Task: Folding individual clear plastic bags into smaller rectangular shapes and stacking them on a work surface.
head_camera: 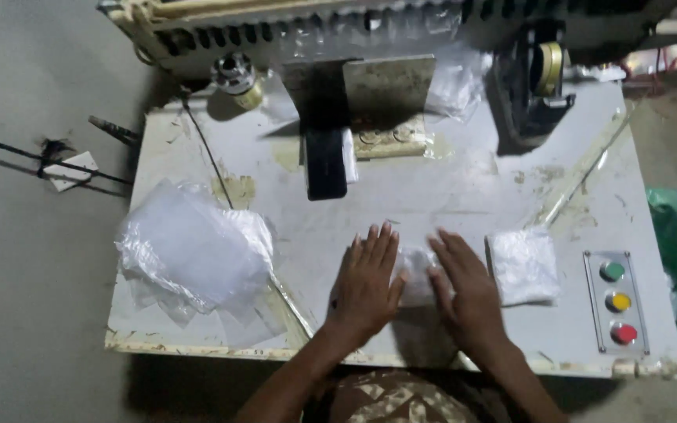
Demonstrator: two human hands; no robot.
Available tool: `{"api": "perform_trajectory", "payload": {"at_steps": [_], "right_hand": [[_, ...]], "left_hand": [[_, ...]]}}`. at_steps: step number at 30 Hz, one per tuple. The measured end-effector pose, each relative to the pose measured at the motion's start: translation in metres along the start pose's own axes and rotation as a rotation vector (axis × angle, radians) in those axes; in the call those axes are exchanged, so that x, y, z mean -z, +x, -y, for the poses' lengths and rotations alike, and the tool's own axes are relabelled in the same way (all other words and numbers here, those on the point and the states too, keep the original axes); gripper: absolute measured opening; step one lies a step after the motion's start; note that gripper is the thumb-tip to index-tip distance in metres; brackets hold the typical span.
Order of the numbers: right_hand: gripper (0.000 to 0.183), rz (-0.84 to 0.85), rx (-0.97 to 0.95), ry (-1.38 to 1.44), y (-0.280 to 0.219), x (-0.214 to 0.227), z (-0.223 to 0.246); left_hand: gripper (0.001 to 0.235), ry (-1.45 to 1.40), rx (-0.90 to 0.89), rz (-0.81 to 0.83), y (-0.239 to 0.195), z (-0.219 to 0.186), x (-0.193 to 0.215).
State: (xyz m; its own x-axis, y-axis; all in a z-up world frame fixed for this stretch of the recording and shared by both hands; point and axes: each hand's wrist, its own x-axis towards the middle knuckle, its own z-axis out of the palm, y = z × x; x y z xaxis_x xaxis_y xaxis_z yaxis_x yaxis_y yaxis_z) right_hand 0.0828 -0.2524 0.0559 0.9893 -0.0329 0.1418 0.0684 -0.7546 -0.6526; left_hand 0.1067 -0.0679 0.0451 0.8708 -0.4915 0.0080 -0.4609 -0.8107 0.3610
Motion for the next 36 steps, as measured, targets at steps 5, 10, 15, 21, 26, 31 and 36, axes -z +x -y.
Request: {"api": "perform_trajectory", "payload": {"at_steps": [5,10,15,21,26,31,36], "right_hand": [[0.077,0.129,0.337,-0.409,-0.05,-0.072,-0.024],[0.076,0.241,0.294,-0.446,-0.032,-0.055,-0.022],[0.07,0.129,0.206,-0.38,-0.029,-0.048,-0.046],[0.058,0.193,0.184,-0.264,-0.052,-0.05,-0.038],[0.053,0.207,0.139,-0.095,-0.048,-0.031,-0.029],[0.026,0.352,0.193,-0.186,-0.049,-0.051,-0.047],[0.007,0.399,0.357,-0.019,-0.045,-0.031,-0.037]], "left_hand": [[0.065,0.06,-0.04,0.073,-0.025,0.003,-0.018],[0.066,0.214,-0.003,0.06,-0.019,0.007,-0.018],[0.059,-0.026,0.12,0.093,-0.02,0.006,-0.007],[0.08,0.079,0.085,-0.004,-0.026,-0.003,0.009],[0.058,0.009,-0.101,-0.013,-0.01,0.018,-0.019],[0.026,-0.226,-0.195,0.145,-0.013,0.027,-0.043],[0.011,-0.255,-0.296,0.178,-0.037,0.018,-0.023]]}}
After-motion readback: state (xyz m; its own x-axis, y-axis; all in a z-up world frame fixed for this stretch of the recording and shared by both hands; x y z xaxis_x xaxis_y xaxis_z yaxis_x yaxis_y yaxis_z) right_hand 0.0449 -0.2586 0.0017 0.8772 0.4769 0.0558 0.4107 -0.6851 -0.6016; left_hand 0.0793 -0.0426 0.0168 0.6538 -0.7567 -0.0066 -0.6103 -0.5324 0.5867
